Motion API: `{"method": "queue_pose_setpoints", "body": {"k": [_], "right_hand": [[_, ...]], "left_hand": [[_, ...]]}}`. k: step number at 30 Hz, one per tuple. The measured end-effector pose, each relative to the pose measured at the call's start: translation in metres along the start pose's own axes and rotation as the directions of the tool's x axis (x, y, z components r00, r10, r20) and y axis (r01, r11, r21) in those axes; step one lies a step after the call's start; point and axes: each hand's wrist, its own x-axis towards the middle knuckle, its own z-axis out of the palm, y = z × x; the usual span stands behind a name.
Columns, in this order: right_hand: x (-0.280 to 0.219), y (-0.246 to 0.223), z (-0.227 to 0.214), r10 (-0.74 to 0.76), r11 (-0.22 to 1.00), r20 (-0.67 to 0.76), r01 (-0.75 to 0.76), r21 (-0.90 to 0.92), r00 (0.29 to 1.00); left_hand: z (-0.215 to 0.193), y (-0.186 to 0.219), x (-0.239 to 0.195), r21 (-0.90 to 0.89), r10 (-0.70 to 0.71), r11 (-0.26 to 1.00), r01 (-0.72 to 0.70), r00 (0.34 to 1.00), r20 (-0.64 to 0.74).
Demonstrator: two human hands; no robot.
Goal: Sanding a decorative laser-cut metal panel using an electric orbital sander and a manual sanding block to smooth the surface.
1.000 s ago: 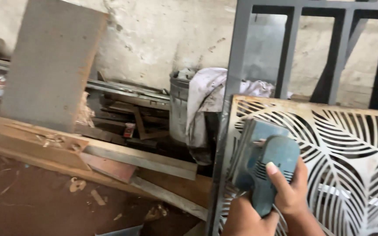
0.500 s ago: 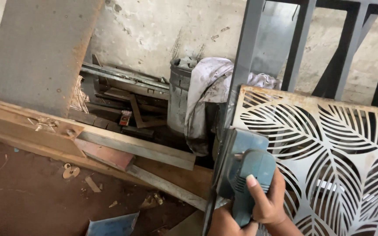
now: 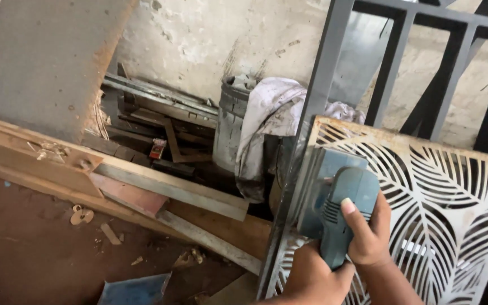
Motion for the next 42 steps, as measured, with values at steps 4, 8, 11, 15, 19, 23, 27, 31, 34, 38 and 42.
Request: {"method": "queue_pose_setpoints", "body": {"k": [4,8,11,15,19,23,27,31,34,38,42], "right_hand": [[-0.035,0.006,0.002,0.025,0.999,-0.013,-0.025,-0.025,1.0],[-0.058,0.01,0.001,0.1,0.994,-0.005,-0.101,-0.042,0.995],[-0.044,0.014,0.0,0.095,0.995,0.014,-0.094,-0.039,0.995],[-0.002,0.005,0.005,-0.042,0.999,0.058,0.041,0.024,0.997],[0.024,-0.006,0.016,-0.054,0.998,0.06,0.053,0.025,0.997],[0.016,-0.015,0.023,-0.074,0.997,0.061,0.073,0.022,0.995],[-0.019,-0.003,0.02,-0.087,0.996,0.017,0.087,-0.02,0.996],[-0.051,0.013,0.006,0.021,0.999,-0.067,-0.024,-0.046,0.997],[-0.052,0.009,0.002,0.038,0.999,-0.03,-0.039,-0.031,0.999],[-0.021,0.001,0.005,-0.014,1.0,-0.005,0.014,-0.011,1.0],[0.008,-0.001,0.01,-0.086,0.996,0.024,0.086,0.014,0.996]], "left_hand": [[0.022,-0.044,-0.002,0.096,-0.099,0.989,0.111,0.987,-0.124],[0.051,-0.074,0.001,0.062,-0.289,0.945,0.322,0.908,-0.304],[0.04,-0.063,0.005,0.086,-0.223,0.962,0.258,0.931,-0.29],[0.021,-0.031,0.012,0.069,0.069,0.996,-0.055,0.975,-0.213],[0.0,-0.001,0.01,0.058,0.108,0.993,-0.099,0.978,-0.177],[-0.004,-0.009,0.008,0.051,0.128,0.991,-0.12,0.973,-0.193],[0.002,-0.04,0.002,0.093,0.044,0.995,-0.028,0.984,-0.175],[-0.002,-0.046,-0.012,0.122,-0.006,0.992,0.011,0.999,-0.047],[-0.001,-0.039,-0.015,0.05,-0.153,0.987,0.15,0.986,0.068],[0.008,-0.032,0.001,0.089,0.018,0.996,-0.013,0.999,-0.048],[-0.001,-0.004,-0.001,0.053,0.037,0.998,-0.031,0.993,-0.108]]}}
